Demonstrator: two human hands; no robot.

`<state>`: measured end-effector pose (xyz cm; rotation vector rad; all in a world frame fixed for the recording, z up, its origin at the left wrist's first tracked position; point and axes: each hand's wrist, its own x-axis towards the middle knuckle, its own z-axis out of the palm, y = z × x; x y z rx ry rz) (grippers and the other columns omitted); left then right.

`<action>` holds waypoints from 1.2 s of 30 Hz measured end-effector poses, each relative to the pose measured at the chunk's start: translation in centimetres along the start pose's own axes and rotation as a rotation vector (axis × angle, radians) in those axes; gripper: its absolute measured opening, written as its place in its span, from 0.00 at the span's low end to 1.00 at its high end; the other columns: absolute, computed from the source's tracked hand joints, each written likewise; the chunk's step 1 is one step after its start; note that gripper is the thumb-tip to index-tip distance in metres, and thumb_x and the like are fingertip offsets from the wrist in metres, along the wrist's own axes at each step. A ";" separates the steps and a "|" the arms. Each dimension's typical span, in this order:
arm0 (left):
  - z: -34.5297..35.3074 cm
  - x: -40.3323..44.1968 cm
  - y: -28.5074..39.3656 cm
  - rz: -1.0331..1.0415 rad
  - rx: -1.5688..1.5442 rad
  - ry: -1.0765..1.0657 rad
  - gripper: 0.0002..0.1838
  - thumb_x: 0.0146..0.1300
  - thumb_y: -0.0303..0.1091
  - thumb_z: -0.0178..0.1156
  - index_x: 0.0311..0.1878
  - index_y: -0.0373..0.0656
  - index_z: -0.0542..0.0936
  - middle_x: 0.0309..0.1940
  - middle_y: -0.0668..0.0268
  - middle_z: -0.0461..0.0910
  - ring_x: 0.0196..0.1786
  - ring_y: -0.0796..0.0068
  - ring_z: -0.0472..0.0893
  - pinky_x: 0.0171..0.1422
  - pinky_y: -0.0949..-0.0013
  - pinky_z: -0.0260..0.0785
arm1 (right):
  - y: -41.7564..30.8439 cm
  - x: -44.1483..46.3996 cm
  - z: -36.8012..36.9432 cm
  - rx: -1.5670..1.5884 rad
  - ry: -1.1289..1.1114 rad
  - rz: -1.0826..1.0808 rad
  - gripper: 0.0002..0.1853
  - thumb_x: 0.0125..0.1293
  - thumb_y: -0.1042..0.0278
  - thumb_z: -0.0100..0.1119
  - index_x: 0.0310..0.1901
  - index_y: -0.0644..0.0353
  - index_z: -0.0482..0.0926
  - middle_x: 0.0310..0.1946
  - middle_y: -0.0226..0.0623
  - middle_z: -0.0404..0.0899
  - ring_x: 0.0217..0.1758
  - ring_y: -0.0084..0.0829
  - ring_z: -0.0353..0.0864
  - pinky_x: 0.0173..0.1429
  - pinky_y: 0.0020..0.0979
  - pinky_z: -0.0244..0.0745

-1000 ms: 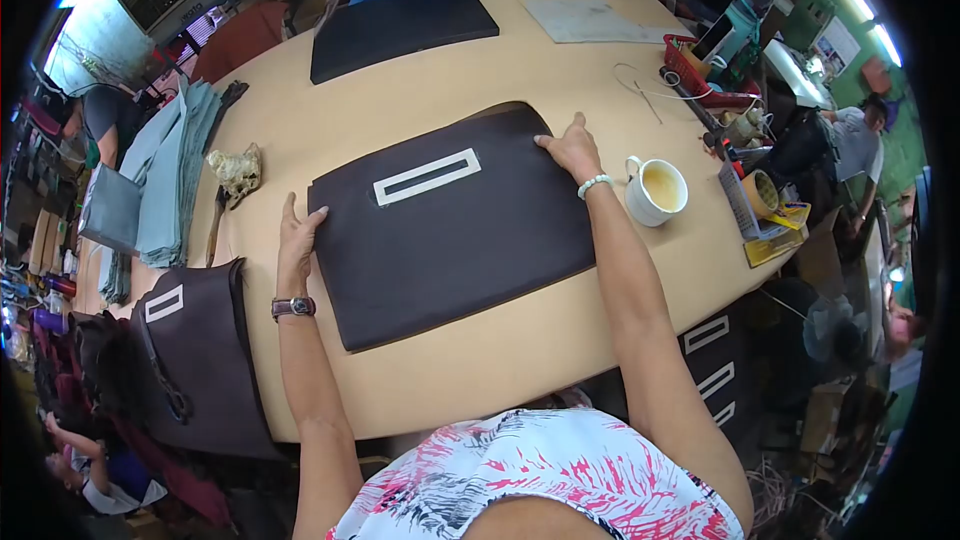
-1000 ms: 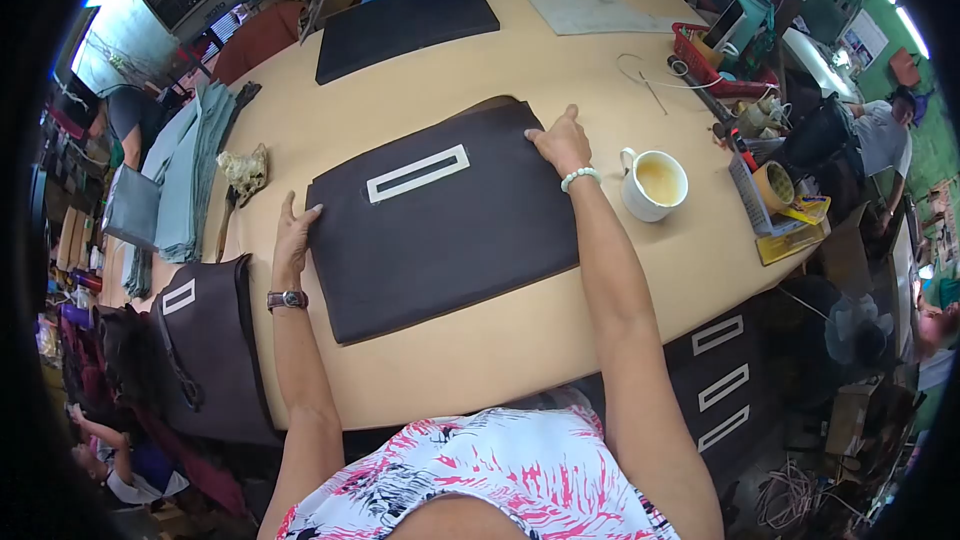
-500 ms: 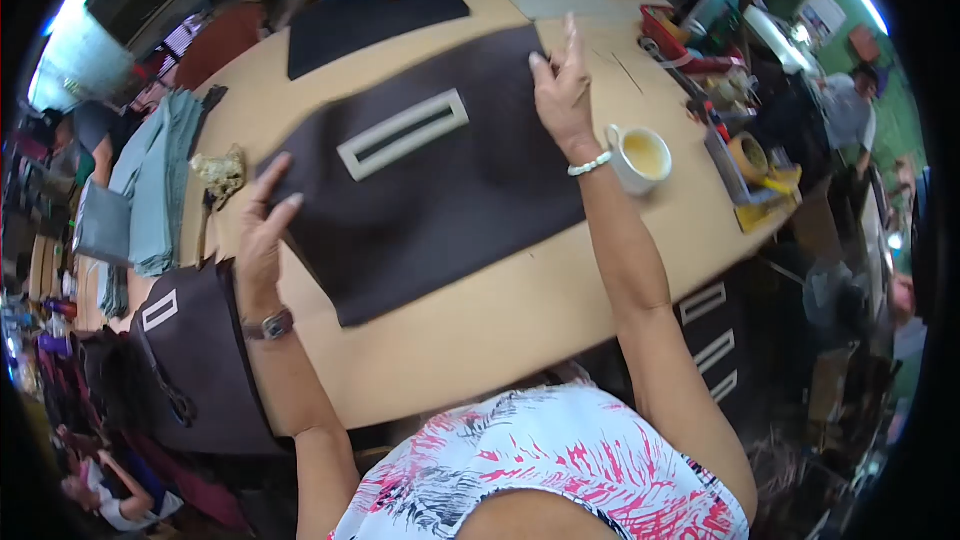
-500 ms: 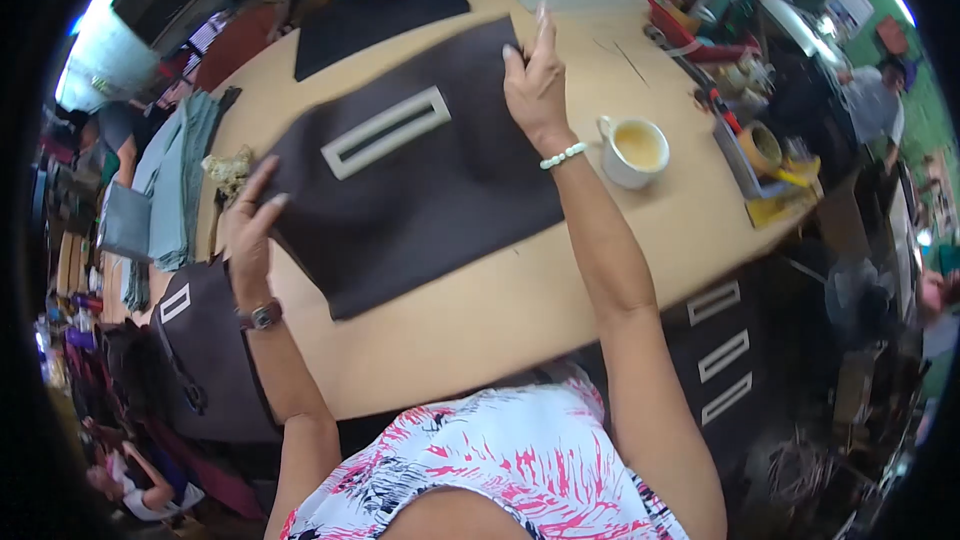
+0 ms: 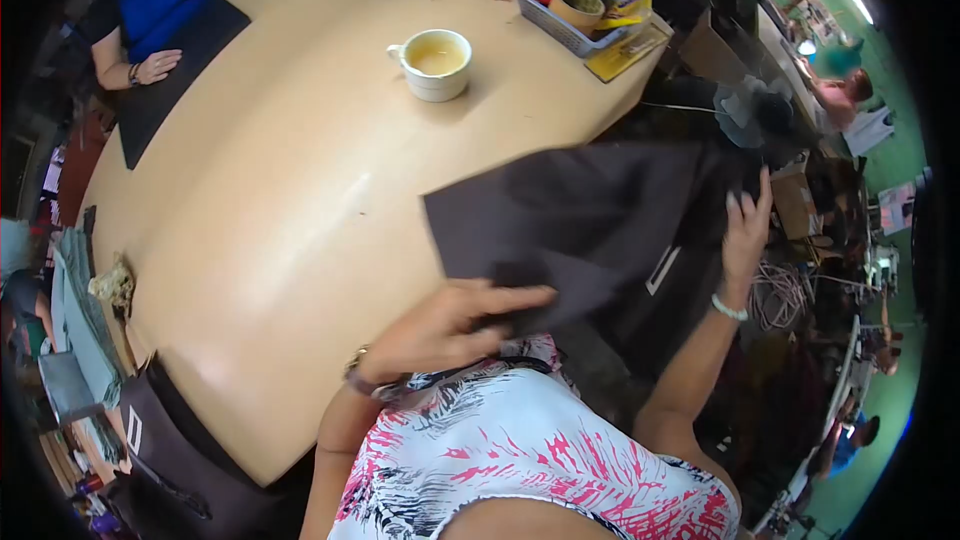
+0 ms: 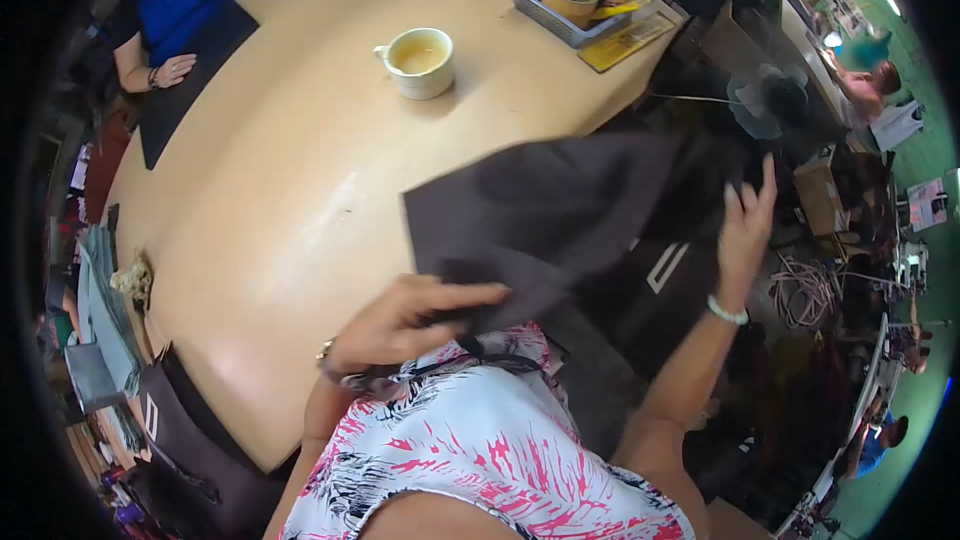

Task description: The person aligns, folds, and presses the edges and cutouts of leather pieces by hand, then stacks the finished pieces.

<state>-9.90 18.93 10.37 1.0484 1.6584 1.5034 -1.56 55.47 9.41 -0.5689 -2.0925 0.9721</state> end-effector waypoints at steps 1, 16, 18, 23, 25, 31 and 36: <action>1.6 1.6 -1.5 0.121 -0.051 -0.090 0.28 0.48 0.20 0.52 0.58 0.42 0.74 0.28 0.53 0.79 0.27 0.65 0.76 0.41 0.67 0.67 | 0.7 -0.8 -2.9 -0.202 -0.063 0.067 0.29 0.62 0.81 0.50 0.66 0.60 0.59 0.59 0.45 0.67 0.51 0.32 0.73 0.59 0.25 0.62; 8.7 10.0 -17.4 -0.385 -0.209 0.227 0.24 0.60 0.20 0.50 0.61 0.43 0.71 0.56 0.61 0.75 0.45 0.79 0.76 0.51 0.76 0.68 | 22.4 8.8 4.4 -0.937 -0.295 -0.102 0.31 0.58 0.70 0.57 0.64 0.54 0.61 0.31 0.46 0.81 0.35 0.48 0.80 0.42 0.45 0.72; 9.7 10.3 -23.1 -0.291 -0.144 0.347 0.24 0.60 0.21 0.51 0.61 0.45 0.71 0.57 0.61 0.73 0.45 0.77 0.76 0.47 0.78 0.71 | 23.9 10.3 9.1 -0.855 -0.305 -0.071 0.32 0.57 0.70 0.58 0.64 0.56 0.60 0.32 0.45 0.81 0.37 0.47 0.80 0.45 0.45 0.72; 8.1 11.2 -22.8 -0.543 -0.324 0.454 0.26 0.62 0.22 0.50 0.65 0.45 0.66 0.62 0.60 0.68 0.54 0.73 0.73 0.48 0.72 0.73 | 26.1 13.9 16.7 -0.736 -0.281 -0.091 0.31 0.55 0.74 0.54 0.63 0.56 0.61 0.33 0.44 0.81 0.40 0.47 0.79 0.48 0.44 0.70; 8.0 11.8 -22.9 -0.500 -0.419 0.537 0.27 0.62 0.22 0.50 0.66 0.45 0.63 0.62 0.59 0.68 0.54 0.72 0.73 0.49 0.72 0.73 | 26.4 15.1 18.3 -0.865 -0.344 -0.119 0.31 0.57 0.73 0.53 0.64 0.59 0.59 0.33 0.49 0.80 0.40 0.49 0.79 0.45 0.46 0.71; 7.8 11.5 -22.4 -0.609 -0.207 0.448 0.26 0.63 0.32 0.54 0.63 0.38 0.63 0.58 0.54 0.71 0.52 0.65 0.75 0.53 0.66 0.70 | 32.4 16.9 21.6 -0.805 -0.279 0.086 0.30 0.66 0.65 0.42 0.68 0.59 0.49 0.45 0.54 0.76 0.49 0.51 0.75 0.55 0.48 0.64; 6.8 12.1 -20.8 -0.778 0.116 0.225 0.30 0.62 0.44 0.58 0.60 0.33 0.67 0.54 0.47 0.72 0.54 0.56 0.75 0.58 0.62 0.67 | 28.4 14.2 19.7 -0.779 -0.064 0.612 0.46 0.62 0.62 0.55 0.70 0.57 0.31 0.58 0.51 0.69 0.61 0.49 0.68 0.65 0.53 0.54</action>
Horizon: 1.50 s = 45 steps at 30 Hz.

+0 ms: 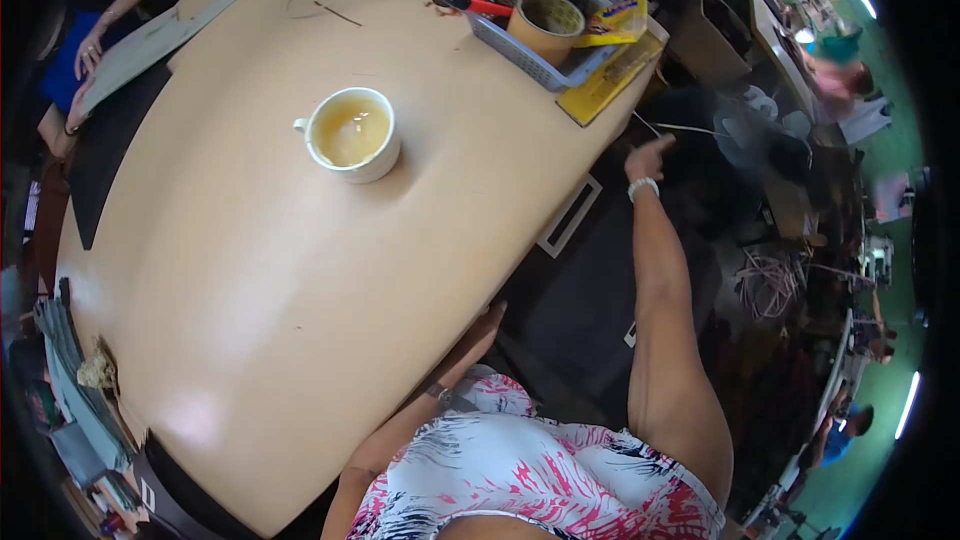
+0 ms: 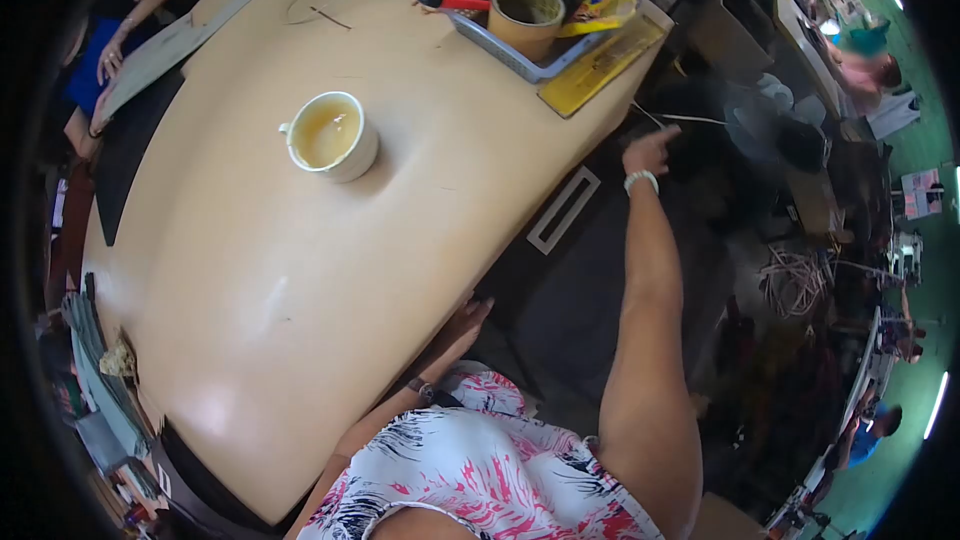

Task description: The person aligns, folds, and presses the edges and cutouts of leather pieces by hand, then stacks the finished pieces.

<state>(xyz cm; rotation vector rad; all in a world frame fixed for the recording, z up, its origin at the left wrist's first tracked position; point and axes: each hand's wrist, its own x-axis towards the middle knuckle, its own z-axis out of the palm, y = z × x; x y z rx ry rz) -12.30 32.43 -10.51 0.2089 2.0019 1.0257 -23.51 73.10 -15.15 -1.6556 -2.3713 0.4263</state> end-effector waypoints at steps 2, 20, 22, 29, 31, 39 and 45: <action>2.6 1.3 -3.2 -0.002 0.046 0.082 0.33 0.60 0.52 0.57 0.58 0.32 0.68 0.53 0.46 0.73 0.58 0.53 0.72 0.61 0.61 0.64 | 0.7 -2.5 -3.0 0.197 0.079 -0.017 0.53 0.56 0.61 0.62 0.69 0.61 0.30 0.55 0.50 0.71 0.59 0.48 0.71 0.64 0.52 0.58; -15.9 -24.9 -0.3 0.758 -0.431 0.742 0.19 0.60 0.29 0.58 0.55 0.38 0.75 0.50 0.60 0.78 0.51 0.70 0.77 0.57 0.67 0.68 | -16.0 -48.3 -16.4 1.052 -0.661 -1.544 0.42 0.60 0.73 0.55 0.69 0.68 0.40 0.63 0.56 0.58 0.67 0.47 0.59 0.71 0.44 0.48; -17.7 -28.6 -4.9 0.554 -0.234 1.269 0.18 0.59 0.27 0.58 0.54 0.38 0.76 0.48 0.60 0.79 0.46 0.72 0.78 0.52 0.70 0.70 | -14.4 -53.8 -16.4 1.045 -0.933 -1.600 0.43 0.59 0.78 0.55 0.70 0.63 0.38 0.65 0.52 0.55 0.64 0.42 0.63 0.67 0.40 0.57; -20.6 -40.5 -19.2 -0.260 0.330 2.007 0.17 0.55 0.29 0.61 0.49 0.37 0.77 0.44 0.54 0.79 0.48 0.57 0.78 0.53 0.63 0.69 | -10.5 -59.7 -14.0 0.815 -1.670 -1.206 0.43 0.61 0.82 0.52 0.71 0.57 0.36 0.64 0.48 0.55 0.39 0.23 0.76 0.37 0.19 0.74; -21.2 -41.7 -21.8 -0.473 0.444 1.966 0.19 0.54 0.32 0.63 0.50 0.37 0.77 0.44 0.54 0.79 0.49 0.57 0.78 0.54 0.62 0.69 | -10.6 -59.6 -14.2 0.823 -1.652 -1.201 0.43 0.61 0.82 0.51 0.71 0.57 0.37 0.64 0.48 0.56 0.37 0.22 0.76 0.37 0.19 0.74; -23.0 -43.9 -25.3 -0.458 0.409 1.959 0.15 0.55 0.35 0.63 0.44 0.39 0.80 0.39 0.56 0.80 0.41 0.58 0.80 0.47 0.62 0.72 | -10.7 -60.2 -14.0 0.789 -1.559 -1.204 0.42 0.60 0.83 0.53 0.71 0.60 0.40 0.62 0.48 0.59 0.33 0.19 0.72 0.30 0.15 0.68; -23.2 -46.5 -25.4 -0.277 -0.020 2.013 0.10 0.59 0.34 0.60 0.37 0.37 0.82 0.29 0.55 0.82 0.31 0.66 0.82 0.37 0.70 0.71 | -14.6 -65.3 -15.1 0.774 -1.443 -1.823 0.43 0.58 0.78 0.58 0.70 0.63 0.42 0.48 0.50 0.74 0.32 0.30 0.78 0.36 0.26 0.74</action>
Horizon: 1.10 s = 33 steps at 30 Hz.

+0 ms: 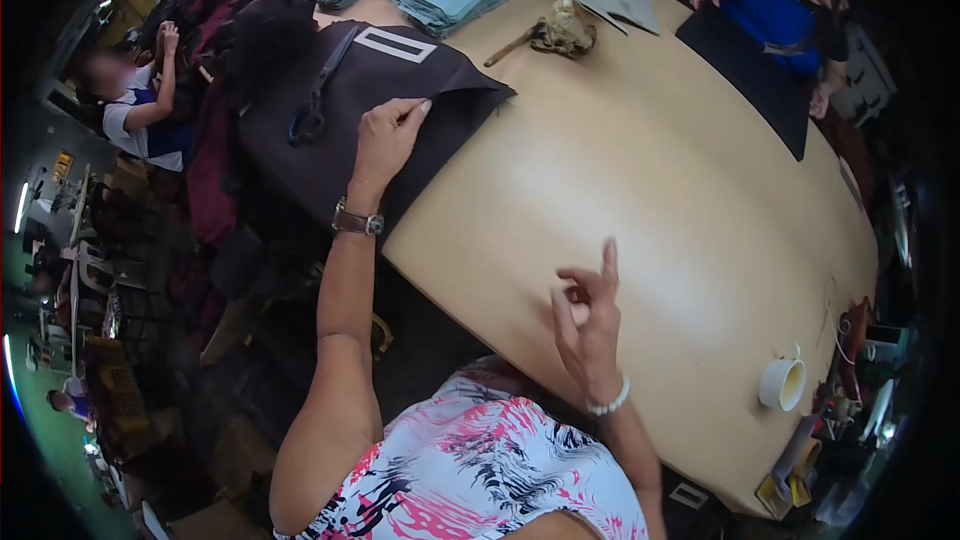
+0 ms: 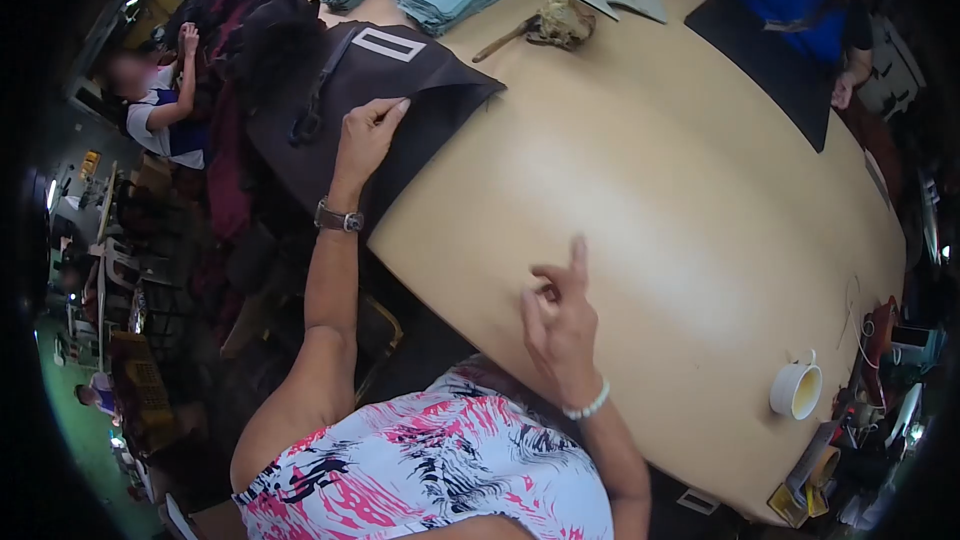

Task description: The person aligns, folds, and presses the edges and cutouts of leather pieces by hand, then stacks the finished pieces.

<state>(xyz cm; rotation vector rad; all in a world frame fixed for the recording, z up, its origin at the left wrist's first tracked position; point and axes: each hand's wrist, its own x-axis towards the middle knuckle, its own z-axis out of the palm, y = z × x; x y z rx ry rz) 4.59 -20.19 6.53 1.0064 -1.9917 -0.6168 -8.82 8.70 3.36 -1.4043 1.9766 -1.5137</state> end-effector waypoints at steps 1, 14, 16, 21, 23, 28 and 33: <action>-0.1 0.0 -0.1 0.000 -0.031 0.008 0.10 0.59 0.34 0.60 0.38 0.37 0.82 0.30 0.55 0.82 0.32 0.68 0.82 0.37 0.71 0.71 | -1.1 2.8 1.1 -0.026 -0.021 -0.121 0.43 0.58 0.76 0.58 0.70 0.64 0.42 0.45 0.50 0.76 0.32 0.34 0.79 0.37 0.28 0.75; -5.0 4.3 -7.6 0.258 0.287 0.087 0.22 0.53 0.43 0.65 0.45 0.35 0.79 0.48 0.48 0.76 0.54 0.51 0.74 0.60 0.59 0.65 | -3.2 21.7 15.2 0.103 -0.112 0.072 0.46 0.59 0.74 0.52 0.68 0.68 0.29 0.59 0.69 0.60 0.54 0.57 0.72 0.59 0.40 0.67; -5.5 6.0 -12.3 0.126 0.538 0.188 0.27 0.55 0.43 0.62 0.55 0.38 0.73 0.55 0.47 0.71 0.58 0.50 0.70 0.62 0.57 0.63 | -3.2 21.3 15.5 0.117 -0.113 0.054 0.44 0.59 0.82 0.47 0.69 0.64 0.30 0.63 0.65 0.56 0.57 0.57 0.70 0.63 0.38 0.64; -7.1 8.3 -15.9 -0.076 0.555 0.096 0.22 0.56 0.29 0.56 0.56 0.45 0.74 0.47 0.54 0.77 0.49 0.53 0.76 0.54 0.57 0.69 | -3.0 20.6 15.9 0.097 -0.055 -0.135 0.45 0.57 0.85 0.45 0.71 0.56 0.32 0.68 0.59 0.50 0.65 0.52 0.63 0.64 0.37 0.62; -7.5 8.7 -16.3 -0.036 0.565 0.126 0.22 0.56 0.28 0.55 0.56 0.45 0.74 0.45 0.55 0.77 0.48 0.54 0.77 0.53 0.58 0.69 | -2.9 20.2 14.9 0.019 0.080 -0.323 0.45 0.56 0.87 0.43 0.72 0.53 0.33 0.67 0.56 0.53 0.57 0.49 0.71 0.60 0.38 0.66; -7.6 8.8 -17.4 0.022 0.541 0.104 0.21 0.56 0.28 0.55 0.56 0.43 0.74 0.47 0.54 0.77 0.51 0.54 0.75 0.56 0.57 0.67 | -3.4 15.3 5.7 0.334 0.029 -0.051 0.49 0.54 0.92 0.42 0.72 0.46 0.31 0.52 0.43 0.72 0.31 0.19 0.74 0.31 0.22 0.72; -4.4 6.4 -6.0 0.441 0.465 0.106 0.22 0.63 0.36 0.54 0.59 0.38 0.70 0.56 0.51 0.71 0.62 0.49 0.65 0.66 0.55 0.56 | -1.1 8.0 -3.9 0.175 0.204 0.141 0.49 0.53 0.92 0.42 0.72 0.47 0.33 0.51 0.43 0.72 0.45 0.24 0.76 0.44 0.22 0.72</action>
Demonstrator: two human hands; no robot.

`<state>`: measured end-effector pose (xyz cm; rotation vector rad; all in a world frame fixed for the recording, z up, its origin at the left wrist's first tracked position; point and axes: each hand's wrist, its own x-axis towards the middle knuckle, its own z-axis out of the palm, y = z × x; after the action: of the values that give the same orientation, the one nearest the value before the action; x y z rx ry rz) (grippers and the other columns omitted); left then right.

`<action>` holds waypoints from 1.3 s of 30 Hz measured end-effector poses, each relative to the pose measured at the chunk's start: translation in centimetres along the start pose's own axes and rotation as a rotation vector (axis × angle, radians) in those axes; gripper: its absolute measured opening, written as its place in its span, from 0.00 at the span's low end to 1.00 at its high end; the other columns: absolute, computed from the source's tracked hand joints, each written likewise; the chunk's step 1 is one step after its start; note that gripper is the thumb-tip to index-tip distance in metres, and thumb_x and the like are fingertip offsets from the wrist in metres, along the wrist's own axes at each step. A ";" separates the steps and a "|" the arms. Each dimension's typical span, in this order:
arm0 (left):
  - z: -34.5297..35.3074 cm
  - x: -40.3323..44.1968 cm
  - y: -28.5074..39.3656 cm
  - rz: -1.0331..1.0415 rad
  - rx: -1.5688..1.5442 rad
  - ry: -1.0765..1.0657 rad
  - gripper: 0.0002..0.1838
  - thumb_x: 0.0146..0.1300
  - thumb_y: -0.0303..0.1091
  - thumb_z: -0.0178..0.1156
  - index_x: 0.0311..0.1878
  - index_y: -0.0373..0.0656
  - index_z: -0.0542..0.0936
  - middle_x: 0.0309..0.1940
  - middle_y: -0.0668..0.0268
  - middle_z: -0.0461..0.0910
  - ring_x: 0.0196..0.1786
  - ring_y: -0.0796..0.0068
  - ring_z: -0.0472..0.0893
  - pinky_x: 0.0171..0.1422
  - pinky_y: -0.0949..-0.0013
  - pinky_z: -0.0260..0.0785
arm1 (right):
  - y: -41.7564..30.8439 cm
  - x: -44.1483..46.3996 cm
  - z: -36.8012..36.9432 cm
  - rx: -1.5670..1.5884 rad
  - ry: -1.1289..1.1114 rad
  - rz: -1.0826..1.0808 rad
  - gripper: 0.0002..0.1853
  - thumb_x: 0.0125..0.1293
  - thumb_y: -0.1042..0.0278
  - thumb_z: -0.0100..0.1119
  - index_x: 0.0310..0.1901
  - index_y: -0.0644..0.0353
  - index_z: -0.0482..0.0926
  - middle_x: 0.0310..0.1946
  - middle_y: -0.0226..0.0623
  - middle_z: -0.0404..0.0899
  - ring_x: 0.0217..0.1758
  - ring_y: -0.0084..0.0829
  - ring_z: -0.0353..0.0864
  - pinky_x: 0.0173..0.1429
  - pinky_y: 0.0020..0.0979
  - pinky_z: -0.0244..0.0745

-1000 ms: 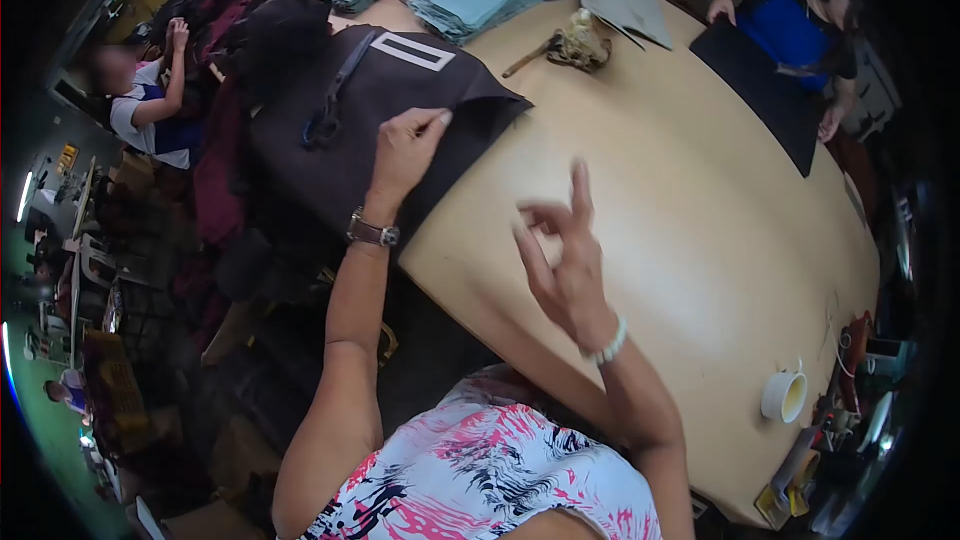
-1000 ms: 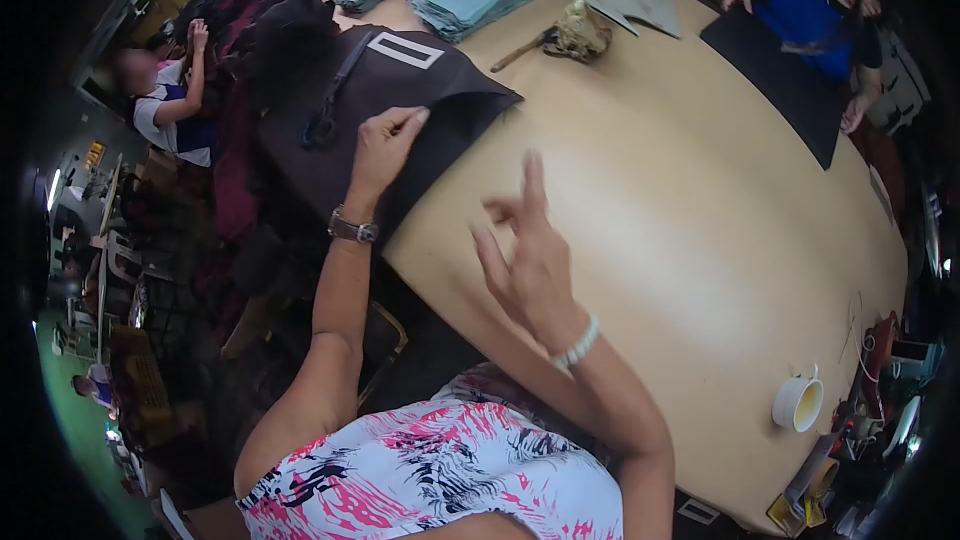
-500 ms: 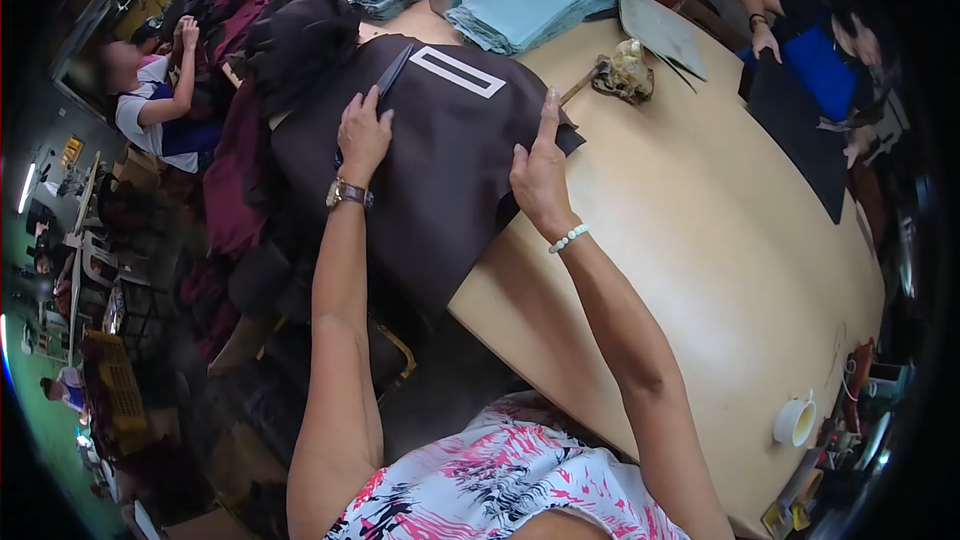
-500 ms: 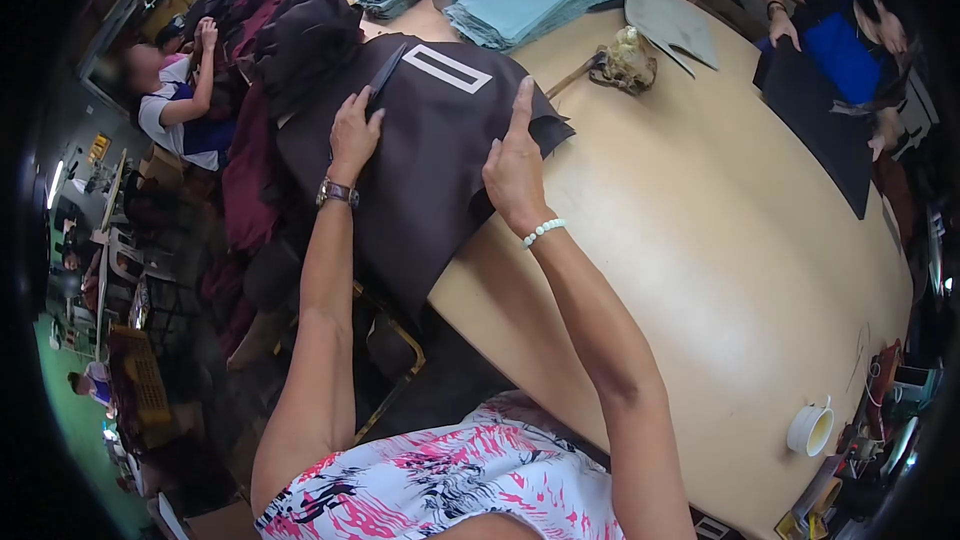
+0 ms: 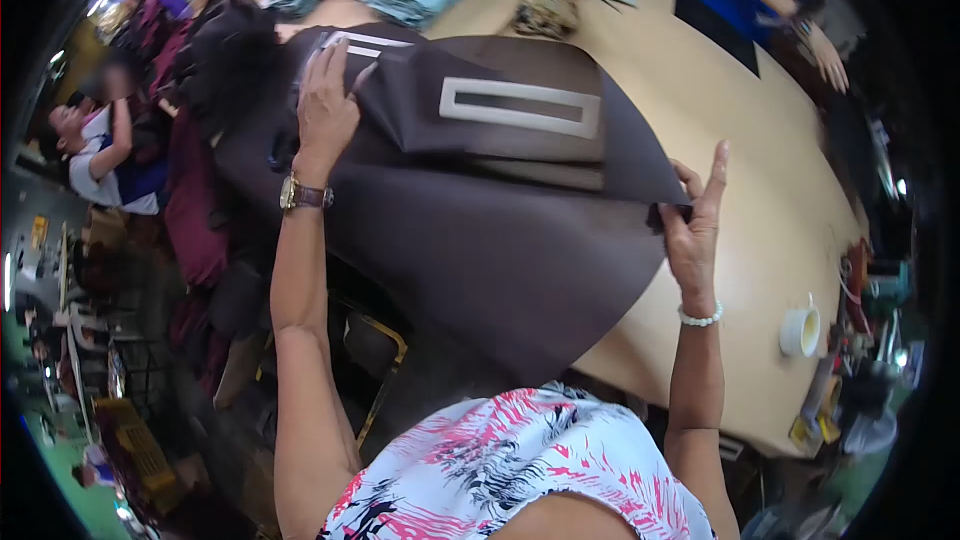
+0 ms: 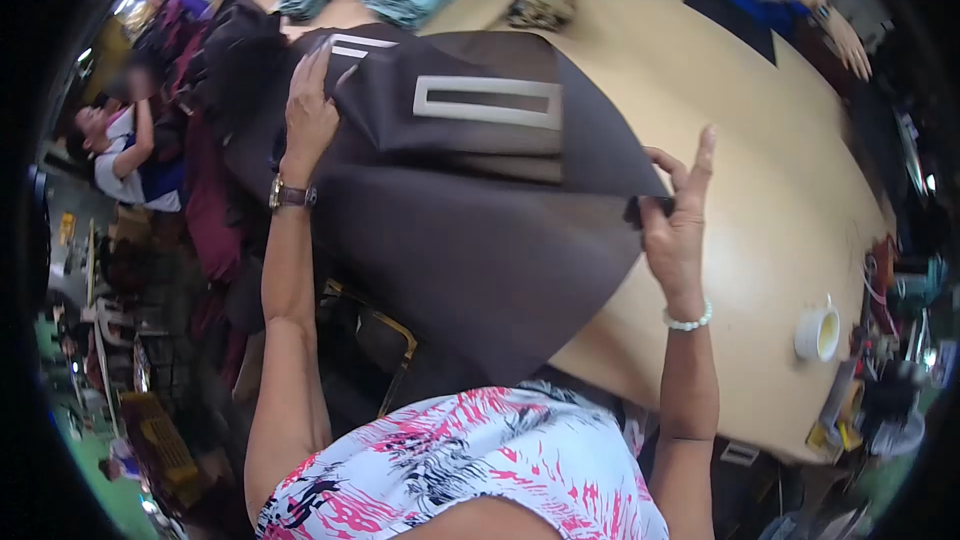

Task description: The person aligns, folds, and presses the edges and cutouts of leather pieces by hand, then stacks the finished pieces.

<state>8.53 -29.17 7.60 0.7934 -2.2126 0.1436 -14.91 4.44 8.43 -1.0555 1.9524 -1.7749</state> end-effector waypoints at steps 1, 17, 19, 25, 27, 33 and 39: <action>0.0 0.0 3.1 0.059 -0.056 -0.010 0.22 0.63 0.37 0.53 0.59 0.38 0.70 0.56 0.50 0.70 0.62 0.49 0.65 0.67 0.55 0.56 | 0.7 -1.0 -2.4 -0.032 0.036 0.017 0.49 0.52 0.92 0.42 0.72 0.48 0.34 0.51 0.43 0.73 0.46 0.24 0.75 0.45 0.22 0.72; 1.5 -13.4 31.3 0.479 -0.463 -0.812 0.39 0.58 0.52 0.58 0.69 0.44 0.57 0.69 0.52 0.53 0.72 0.50 0.50 0.70 0.44 0.45 | 4.1 -21.3 -21.2 -0.546 0.703 0.646 0.44 0.58 0.80 0.54 0.70 0.62 0.38 0.51 0.56 0.72 0.54 0.42 0.74 0.61 0.34 0.65; 0.6 -14.6 31.3 0.445 -0.441 -0.814 0.40 0.58 0.52 0.58 0.69 0.44 0.57 0.69 0.52 0.52 0.72 0.50 0.50 0.70 0.43 0.44 | 4.5 -22.6 -19.4 -0.550 0.826 0.541 0.41 0.61 0.79 0.53 0.70 0.62 0.39 0.33 0.45 0.75 0.36 0.32 0.74 0.47 0.31 0.69; -4.0 -18.2 30.2 0.316 -0.514 -0.765 0.27 0.54 0.37 0.63 0.59 0.43 0.72 0.62 0.56 0.67 0.66 0.55 0.62 0.69 0.45 0.47 | 3.6 -25.8 -16.2 -0.489 0.949 0.486 0.37 0.62 0.80 0.52 0.70 0.64 0.45 0.28 0.33 0.68 0.33 0.22 0.66 0.45 0.21 0.64; -4.4 -18.6 29.5 0.365 -0.542 -0.751 0.21 0.53 0.34 0.63 0.53 0.43 0.77 0.55 0.60 0.73 0.61 0.59 0.68 0.67 0.45 0.50 | 4.3 -27.8 -17.9 -0.485 0.974 0.459 0.35 0.61 0.83 0.51 0.69 0.65 0.48 0.26 0.29 0.65 0.31 0.21 0.64 0.42 0.20 0.63; -2.9 -13.8 32.2 0.464 -0.836 -0.778 0.13 0.56 0.28 0.60 0.45 0.42 0.80 0.44 0.63 0.80 0.49 0.63 0.77 0.64 0.51 0.59 | 5.3 -27.2 -22.8 -0.633 0.983 0.481 0.35 0.62 0.83 0.49 0.69 0.64 0.46 0.32 0.36 0.72 0.37 0.27 0.70 0.47 0.26 0.66; 0.4 -4.2 34.0 0.309 -0.910 -0.659 0.09 0.60 0.28 0.58 0.44 0.40 0.80 0.34 0.58 0.81 0.42 0.57 0.80 0.56 0.56 0.65 | 6.5 -22.2 -23.5 -0.765 1.029 0.468 0.35 0.63 0.78 0.50 0.70 0.63 0.45 0.34 0.42 0.76 0.39 0.32 0.75 0.49 0.31 0.68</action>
<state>-9.42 -0.01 9.20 -0.0391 -2.5880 -1.0392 -17.13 36.56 1.22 0.3726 3.2488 -1.3835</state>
